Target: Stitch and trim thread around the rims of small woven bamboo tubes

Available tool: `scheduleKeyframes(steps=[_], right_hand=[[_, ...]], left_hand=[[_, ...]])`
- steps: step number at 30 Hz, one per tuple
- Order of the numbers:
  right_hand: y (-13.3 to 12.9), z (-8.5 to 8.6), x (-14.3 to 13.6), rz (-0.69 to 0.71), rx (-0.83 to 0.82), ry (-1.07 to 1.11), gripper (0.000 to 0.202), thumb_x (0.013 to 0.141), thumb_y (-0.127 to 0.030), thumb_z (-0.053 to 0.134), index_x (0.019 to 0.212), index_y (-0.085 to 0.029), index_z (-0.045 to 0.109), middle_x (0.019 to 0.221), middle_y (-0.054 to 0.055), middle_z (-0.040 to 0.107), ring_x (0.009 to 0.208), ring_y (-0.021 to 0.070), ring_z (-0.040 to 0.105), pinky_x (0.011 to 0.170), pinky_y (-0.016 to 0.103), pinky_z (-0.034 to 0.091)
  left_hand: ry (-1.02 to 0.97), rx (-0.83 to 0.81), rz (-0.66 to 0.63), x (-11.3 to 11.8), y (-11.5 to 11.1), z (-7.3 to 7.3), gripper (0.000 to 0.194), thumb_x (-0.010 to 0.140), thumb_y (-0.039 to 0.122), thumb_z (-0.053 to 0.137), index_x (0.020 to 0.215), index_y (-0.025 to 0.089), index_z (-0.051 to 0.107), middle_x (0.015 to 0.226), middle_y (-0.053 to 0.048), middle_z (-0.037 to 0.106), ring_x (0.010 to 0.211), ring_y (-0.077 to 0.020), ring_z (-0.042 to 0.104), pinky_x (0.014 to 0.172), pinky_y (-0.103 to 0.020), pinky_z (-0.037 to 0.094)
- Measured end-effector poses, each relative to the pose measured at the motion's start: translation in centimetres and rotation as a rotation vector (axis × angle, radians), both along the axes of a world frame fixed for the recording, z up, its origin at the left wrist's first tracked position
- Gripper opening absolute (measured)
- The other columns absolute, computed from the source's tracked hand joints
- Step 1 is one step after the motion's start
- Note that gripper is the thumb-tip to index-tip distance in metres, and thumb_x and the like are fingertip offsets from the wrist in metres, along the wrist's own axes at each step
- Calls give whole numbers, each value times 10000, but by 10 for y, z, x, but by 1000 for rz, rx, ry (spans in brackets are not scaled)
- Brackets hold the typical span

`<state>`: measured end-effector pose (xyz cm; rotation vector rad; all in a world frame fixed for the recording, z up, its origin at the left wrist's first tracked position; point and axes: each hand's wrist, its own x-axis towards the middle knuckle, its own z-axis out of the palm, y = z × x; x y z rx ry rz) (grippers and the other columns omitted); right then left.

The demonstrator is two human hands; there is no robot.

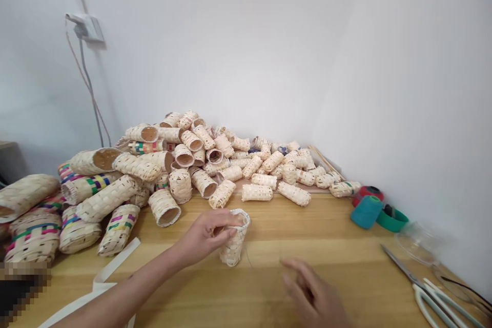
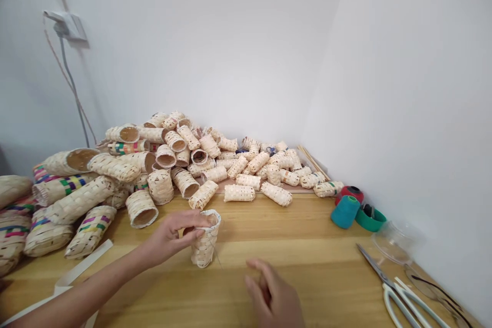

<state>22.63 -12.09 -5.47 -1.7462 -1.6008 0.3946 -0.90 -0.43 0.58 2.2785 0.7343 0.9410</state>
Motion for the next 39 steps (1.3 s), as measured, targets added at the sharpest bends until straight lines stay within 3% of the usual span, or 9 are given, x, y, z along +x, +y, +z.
scheduleKeyframes(steps=[6, 10, 13, 16, 23, 25, 30, 33, 39], right_hand=[[59, 15, -42, 291, -183, 248, 385, 773, -371, 571, 1095, -172, 645, 555, -59, 359, 533, 122, 395, 503, 221, 270], [62, 10, -56, 281, -199, 233, 270, 761, -314, 588, 972, -172, 677, 518, -72, 340, 504, 106, 346, 492, 216, 225], [58, 8, -60, 270, -185, 240, 129, 763, -253, 574, 736, -166, 665, 492, -70, 352, 488, 96, 328, 481, 213, 212], [52, 8, -60, 318, -52, 265, 183, 794, -234, 536, 639, -167, 605, 528, -48, 444, 511, 101, 388, 491, 204, 261], [30, 0, -53, 599, 428, 26, 272, 913, -265, 444, 751, -193, 650, 628, 1, 600, 578, 124, 540, 566, 197, 392], [31, 0, -49, 560, 373, 36, 248, 912, -297, 447, 869, -205, 674, 608, -8, 575, 562, 128, 531, 552, 202, 393], [59, 19, -39, 157, 89, 327, 444, 869, -464, 455, 1157, -149, 577, 537, -66, 356, 488, 124, 402, 463, 210, 319], [82, 29, -42, 150, 65, 369, 458, 836, -412, 470, 1182, -123, 551, 539, -76, 319, 493, 124, 370, 478, 216, 307], [84, 37, -58, 183, 97, 334, 257, 805, -366, 502, 746, -159, 644, 500, -64, 325, 470, 105, 327, 449, 211, 244]], left_hand=[[-41, -29, 25, 1, 1, 0, 182, 837, 211, 549, 912, 149, 702, 847, -58, 680, 777, -162, 586, 706, -248, 434], [-68, -53, 66, 1, 4, -5, 214, 844, 240, 545, 970, 162, 700, 862, -65, 676, 782, -166, 583, 730, -267, 439], [-73, -66, 76, 1, 4, -6, 228, 846, 242, 537, 982, 156, 700, 852, -69, 669, 766, -166, 576, 712, -265, 438], [-81, -79, 73, 0, 4, -5, 221, 852, 238, 527, 972, 161, 695, 881, -67, 669, 792, -167, 582, 722, -261, 437], [-67, -90, 102, -5, 10, -9, 219, 869, 258, 506, 991, 179, 669, 939, -57, 664, 856, -179, 582, 767, -271, 432], [-68, -90, 91, -5, 10, -8, 212, 872, 257, 502, 983, 175, 662, 937, -56, 659, 869, -179, 582, 780, -269, 430], [-68, -88, 38, -5, 8, -6, 189, 871, 246, 502, 945, 162, 656, 942, -62, 658, 889, -180, 585, 806, -269, 424], [-46, -68, 26, -5, 7, -5, 189, 867, 240, 505, 932, 158, 662, 893, -60, 656, 836, -173, 585, 767, -263, 426], [-22, -65, 64, -2, 4, -4, 218, 858, 241, 504, 969, 161, 673, 928, -72, 676, 809, -172, 580, 713, -254, 431]])
